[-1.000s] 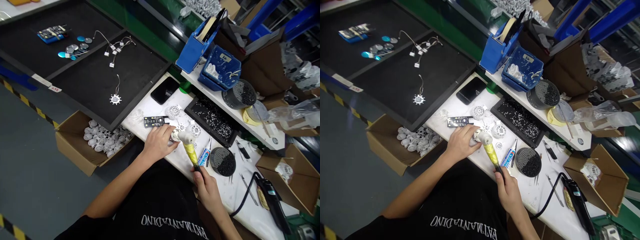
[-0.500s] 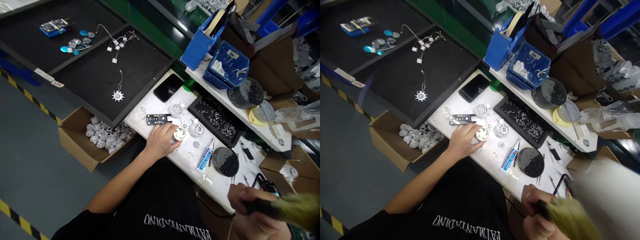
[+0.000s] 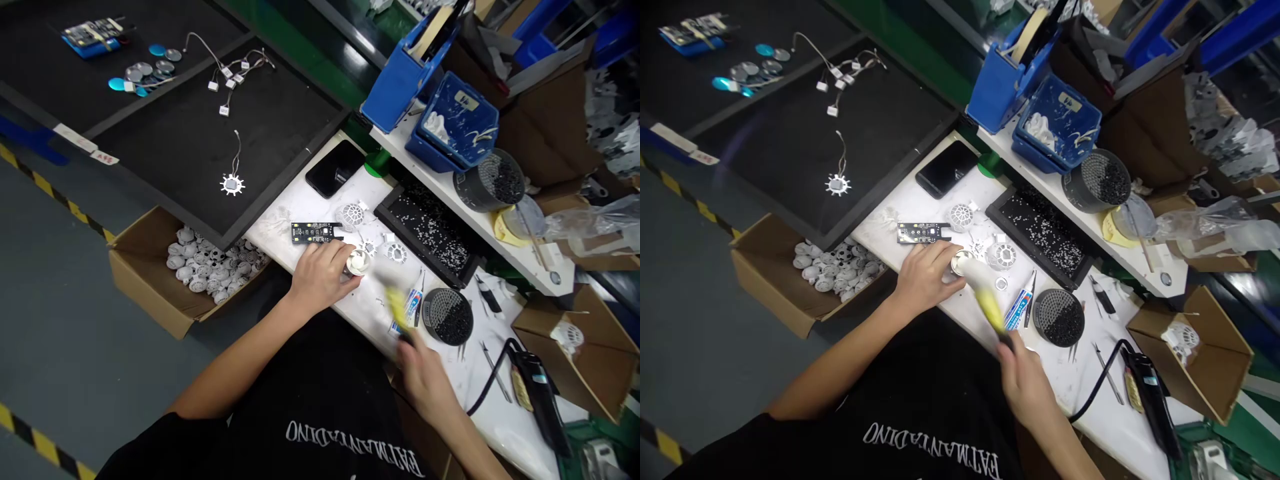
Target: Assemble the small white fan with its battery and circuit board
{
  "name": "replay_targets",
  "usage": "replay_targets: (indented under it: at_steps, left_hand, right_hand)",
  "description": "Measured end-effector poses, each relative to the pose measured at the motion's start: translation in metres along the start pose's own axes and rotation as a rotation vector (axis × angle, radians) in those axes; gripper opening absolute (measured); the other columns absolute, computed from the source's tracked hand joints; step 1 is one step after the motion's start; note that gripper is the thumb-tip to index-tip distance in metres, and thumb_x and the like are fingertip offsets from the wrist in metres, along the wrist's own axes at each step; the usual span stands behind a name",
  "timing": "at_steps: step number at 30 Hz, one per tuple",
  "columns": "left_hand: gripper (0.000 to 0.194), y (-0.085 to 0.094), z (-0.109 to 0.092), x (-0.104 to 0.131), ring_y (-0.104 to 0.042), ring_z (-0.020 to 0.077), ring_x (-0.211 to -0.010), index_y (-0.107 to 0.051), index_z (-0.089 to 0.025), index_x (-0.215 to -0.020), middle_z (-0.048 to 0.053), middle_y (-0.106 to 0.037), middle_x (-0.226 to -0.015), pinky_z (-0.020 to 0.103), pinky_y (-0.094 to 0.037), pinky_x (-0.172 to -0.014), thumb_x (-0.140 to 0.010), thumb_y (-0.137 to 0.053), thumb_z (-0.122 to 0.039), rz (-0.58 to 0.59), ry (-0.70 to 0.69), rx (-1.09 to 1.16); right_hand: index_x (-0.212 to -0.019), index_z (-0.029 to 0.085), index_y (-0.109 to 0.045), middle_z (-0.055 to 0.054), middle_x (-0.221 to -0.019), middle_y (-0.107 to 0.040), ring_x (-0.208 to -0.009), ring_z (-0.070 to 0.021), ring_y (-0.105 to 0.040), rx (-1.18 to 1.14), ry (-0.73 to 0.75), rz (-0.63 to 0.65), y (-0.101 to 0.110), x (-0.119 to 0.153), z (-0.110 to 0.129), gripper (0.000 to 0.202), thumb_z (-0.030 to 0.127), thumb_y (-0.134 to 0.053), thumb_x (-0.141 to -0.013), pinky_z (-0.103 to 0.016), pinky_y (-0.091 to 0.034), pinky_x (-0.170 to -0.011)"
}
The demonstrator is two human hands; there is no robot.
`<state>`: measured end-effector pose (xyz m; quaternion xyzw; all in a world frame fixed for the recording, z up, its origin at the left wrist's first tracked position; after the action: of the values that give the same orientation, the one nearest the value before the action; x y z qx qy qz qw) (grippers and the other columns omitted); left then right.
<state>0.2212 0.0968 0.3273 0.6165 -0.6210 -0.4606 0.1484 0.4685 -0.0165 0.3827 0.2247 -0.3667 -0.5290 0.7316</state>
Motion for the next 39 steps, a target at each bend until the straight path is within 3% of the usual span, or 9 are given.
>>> replay_targets:
  at_steps: [5,9,13,21,25,28,31,35,39]
  left_hand:
    - [0.044,0.000,0.001,0.001,-0.070,0.0292,-0.109,-0.061,-0.017,-0.134,0.011,-0.073,-0.128,0.044,-0.045,-0.087,-0.097,-0.070,-0.040,0.041,0.027,0.015]
    - [0.044,-0.003,0.001,0.001,-0.069,0.0317,-0.112,-0.061,-0.017,-0.135,0.013,-0.072,-0.128,0.045,-0.045,-0.090,-0.101,-0.066,-0.045,0.072,0.069,0.042]
    - [0.050,-0.002,-0.002,0.001,-0.070,0.0319,-0.112,-0.062,-0.016,-0.134,0.012,-0.073,-0.126,0.046,-0.048,-0.091,-0.096,-0.072,-0.047,0.058,0.068,0.026]
    - [0.054,0.003,-0.002,0.001,-0.073,0.0308,-0.110,-0.062,-0.019,-0.133,0.010,-0.076,-0.120,0.045,-0.053,-0.090,-0.092,-0.077,-0.051,0.061,0.088,-0.046]
    - [0.062,0.004,-0.002,-0.001,-0.074,0.0291,-0.112,-0.060,-0.022,-0.135,0.009,-0.077,-0.123,0.043,-0.056,-0.090,-0.087,-0.083,-0.052,0.069,0.083,-0.088]
    - [0.065,0.002,0.001,-0.002,-0.075,0.0290,-0.113,-0.061,-0.021,-0.133,0.008,-0.077,-0.124,0.043,-0.056,-0.094,-0.085,-0.084,-0.058,0.080,0.101,-0.100]
    - [0.072,0.000,0.002,-0.002,-0.075,0.0314,-0.113,-0.059,-0.021,-0.139,0.010,-0.076,-0.127,0.045,-0.055,-0.094,-0.084,-0.085,-0.059,0.099,0.123,-0.091]
    - [0.067,-0.001,0.003,-0.005,-0.073,0.0351,-0.114,-0.058,-0.019,-0.139,0.013,-0.074,-0.125,0.046,-0.053,-0.092,-0.087,-0.083,-0.054,0.124,0.116,-0.076]
    - [0.052,0.003,0.000,-0.007,-0.071,0.0335,-0.115,-0.058,-0.020,-0.136,0.012,-0.073,-0.125,0.044,-0.051,-0.091,-0.094,-0.075,-0.045,0.134,0.065,-0.058]
  right_hand:
    - [-0.106,0.023,-0.063,0.002,-0.061,-0.055,-0.053,-0.0196,-0.051,-0.074,-0.113,0.093,-0.012,0.000,0.001,0.045,0.061,-0.039,-0.111,-0.030,-0.038,-0.053]
    - [-0.102,0.022,-0.064,0.001,-0.063,-0.057,-0.053,-0.0184,-0.052,-0.106,-0.052,-0.027,0.015,-0.006,0.005,0.049,0.064,-0.040,-0.110,-0.029,-0.041,-0.051]
    - [-0.109,0.023,-0.068,-0.003,-0.082,-0.072,-0.072,-0.0217,-0.067,0.062,0.061,-0.018,0.039,-0.054,0.027,0.041,0.061,-0.054,-0.106,-0.030,-0.051,-0.065]
    - [-0.123,0.014,-0.067,-0.012,-0.118,-0.076,-0.107,-0.0264,-0.071,0.031,0.432,0.055,-0.006,-0.250,0.173,0.029,0.035,-0.058,-0.106,-0.039,-0.054,-0.098]
    - [-0.141,0.000,-0.059,-0.026,-0.131,-0.070,-0.118,-0.0333,-0.069,0.024,0.522,0.039,-0.032,-0.295,0.241,0.047,0.027,-0.065,-0.103,-0.047,-0.053,-0.105]
    - [-0.159,0.006,-0.047,-0.025,-0.154,-0.055,-0.139,-0.0383,-0.057,0.021,0.641,-0.011,-0.018,-0.278,0.259,0.067,0.027,-0.072,-0.100,-0.055,-0.043,-0.118]
    - [-0.160,0.020,-0.047,-0.011,-0.147,-0.062,-0.134,-0.0286,-0.060,-0.023,0.757,-0.067,0.017,-0.240,0.246,0.055,0.034,-0.062,-0.108,-0.046,-0.045,-0.116]
    - [-0.130,0.021,-0.068,-0.005,-0.118,-0.075,-0.107,-0.0214,-0.071,-0.121,0.697,-0.236,0.037,-0.184,0.183,0.028,0.034,-0.052,-0.112,-0.034,-0.055,-0.097]
    - [-0.126,0.019,-0.066,-0.009,-0.119,-0.072,-0.109,-0.0210,-0.069,-0.149,0.524,-0.463,-0.002,-0.131,0.103,0.027,0.026,-0.044,-0.113,-0.034,-0.057,-0.097]
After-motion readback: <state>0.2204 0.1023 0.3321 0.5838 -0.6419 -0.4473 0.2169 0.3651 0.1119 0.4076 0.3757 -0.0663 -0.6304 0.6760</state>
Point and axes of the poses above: each hand's wrist, its own x-axis away from the middle knuckle, its own y-axis out of the back of the hand, z = x × y, the point moved 4 cm from there along -x, towards the middle knuckle
